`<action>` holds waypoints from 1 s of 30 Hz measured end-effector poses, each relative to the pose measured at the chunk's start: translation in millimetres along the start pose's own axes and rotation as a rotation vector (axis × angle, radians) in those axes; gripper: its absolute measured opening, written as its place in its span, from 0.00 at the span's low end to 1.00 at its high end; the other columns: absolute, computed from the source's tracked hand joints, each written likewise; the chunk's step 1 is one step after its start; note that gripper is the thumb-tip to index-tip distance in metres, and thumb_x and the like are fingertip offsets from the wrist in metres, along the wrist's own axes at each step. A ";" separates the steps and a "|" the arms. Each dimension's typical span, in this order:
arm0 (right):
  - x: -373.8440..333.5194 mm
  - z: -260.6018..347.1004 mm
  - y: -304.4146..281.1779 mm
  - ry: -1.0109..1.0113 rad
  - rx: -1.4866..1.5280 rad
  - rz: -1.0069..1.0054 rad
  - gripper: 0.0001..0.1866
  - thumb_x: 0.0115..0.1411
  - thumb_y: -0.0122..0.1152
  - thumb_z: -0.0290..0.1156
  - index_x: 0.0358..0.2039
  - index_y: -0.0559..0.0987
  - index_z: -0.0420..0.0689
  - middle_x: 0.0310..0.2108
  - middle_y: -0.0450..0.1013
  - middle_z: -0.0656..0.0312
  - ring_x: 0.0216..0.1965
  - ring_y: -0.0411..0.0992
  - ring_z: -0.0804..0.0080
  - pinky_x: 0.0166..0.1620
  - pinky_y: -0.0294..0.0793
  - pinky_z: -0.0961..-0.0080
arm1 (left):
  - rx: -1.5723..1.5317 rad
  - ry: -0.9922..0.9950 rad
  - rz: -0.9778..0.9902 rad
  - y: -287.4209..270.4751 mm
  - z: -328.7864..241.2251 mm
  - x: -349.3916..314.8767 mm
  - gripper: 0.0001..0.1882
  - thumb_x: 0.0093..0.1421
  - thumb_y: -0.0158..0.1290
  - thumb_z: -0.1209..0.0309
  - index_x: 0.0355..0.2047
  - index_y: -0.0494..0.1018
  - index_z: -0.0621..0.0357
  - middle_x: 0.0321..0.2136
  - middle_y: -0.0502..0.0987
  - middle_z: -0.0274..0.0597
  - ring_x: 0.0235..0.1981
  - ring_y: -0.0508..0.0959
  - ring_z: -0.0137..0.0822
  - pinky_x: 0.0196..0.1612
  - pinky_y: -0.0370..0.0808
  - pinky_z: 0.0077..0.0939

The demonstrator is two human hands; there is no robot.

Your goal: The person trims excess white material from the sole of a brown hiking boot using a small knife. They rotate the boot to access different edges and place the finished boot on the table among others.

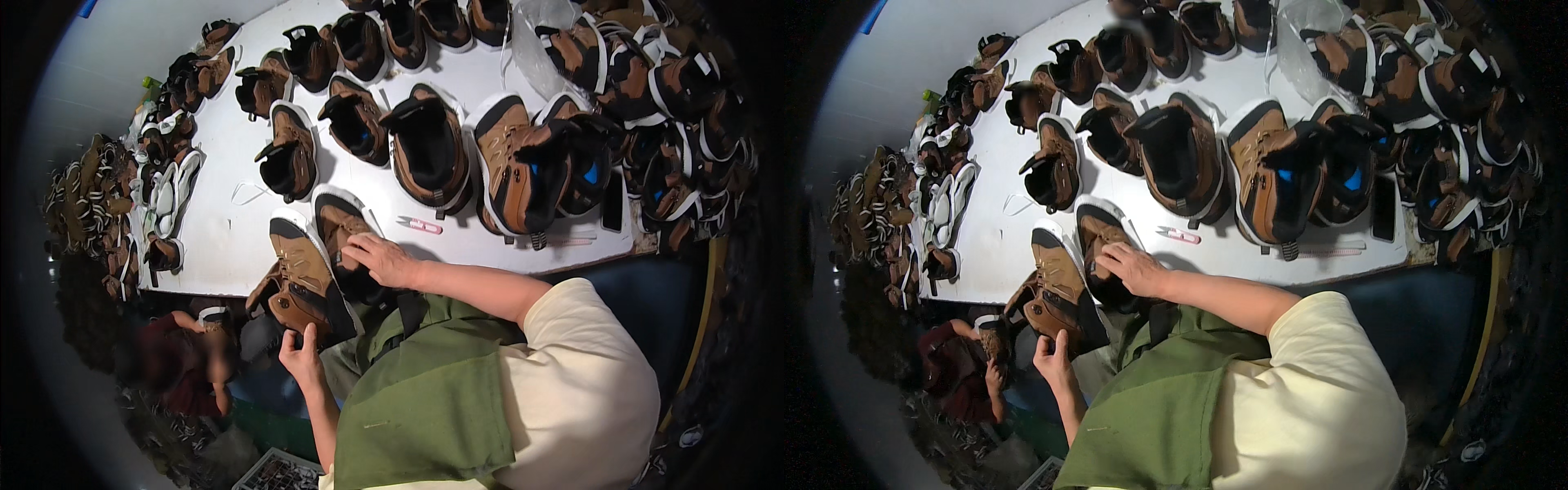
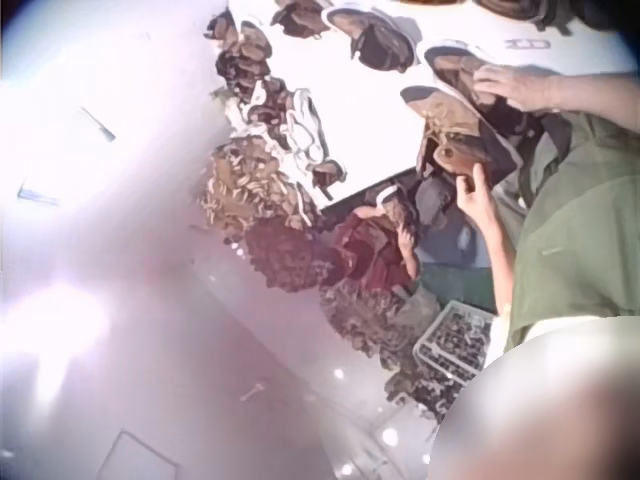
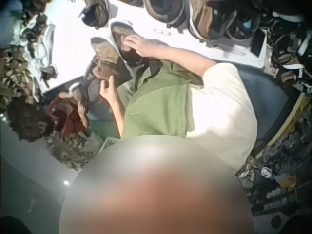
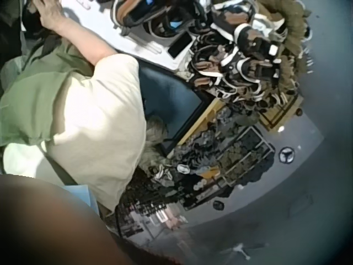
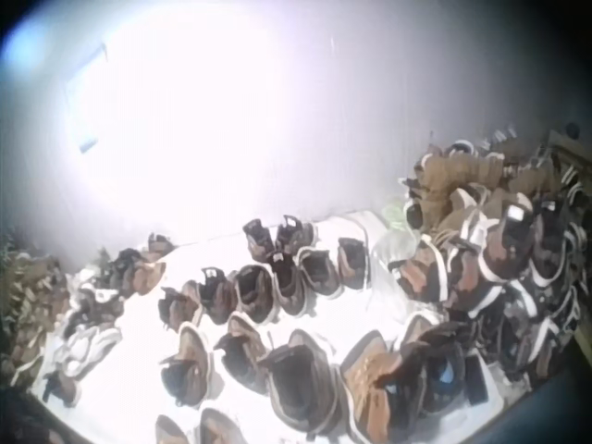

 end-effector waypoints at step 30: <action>20.8 10.6 6.3 -0.282 -0.312 0.259 0.19 0.34 0.73 0.37 0.27 0.74 0.49 0.30 0.69 0.67 0.39 0.68 0.67 0.41 0.64 0.67 | -0.179 -0.151 -0.209 4.3 31.4 -17.4 0.09 0.59 0.59 0.75 0.25 0.70 0.64 0.23 0.70 0.26 0.26 0.64 0.17 0.29 0.63 0.14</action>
Point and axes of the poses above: each hand's wrist, its own x-axis towards the middle knuckle, its own y-axis out of the palm, z = x × y, the point moved 1 cm from there along x, towards the middle knuckle
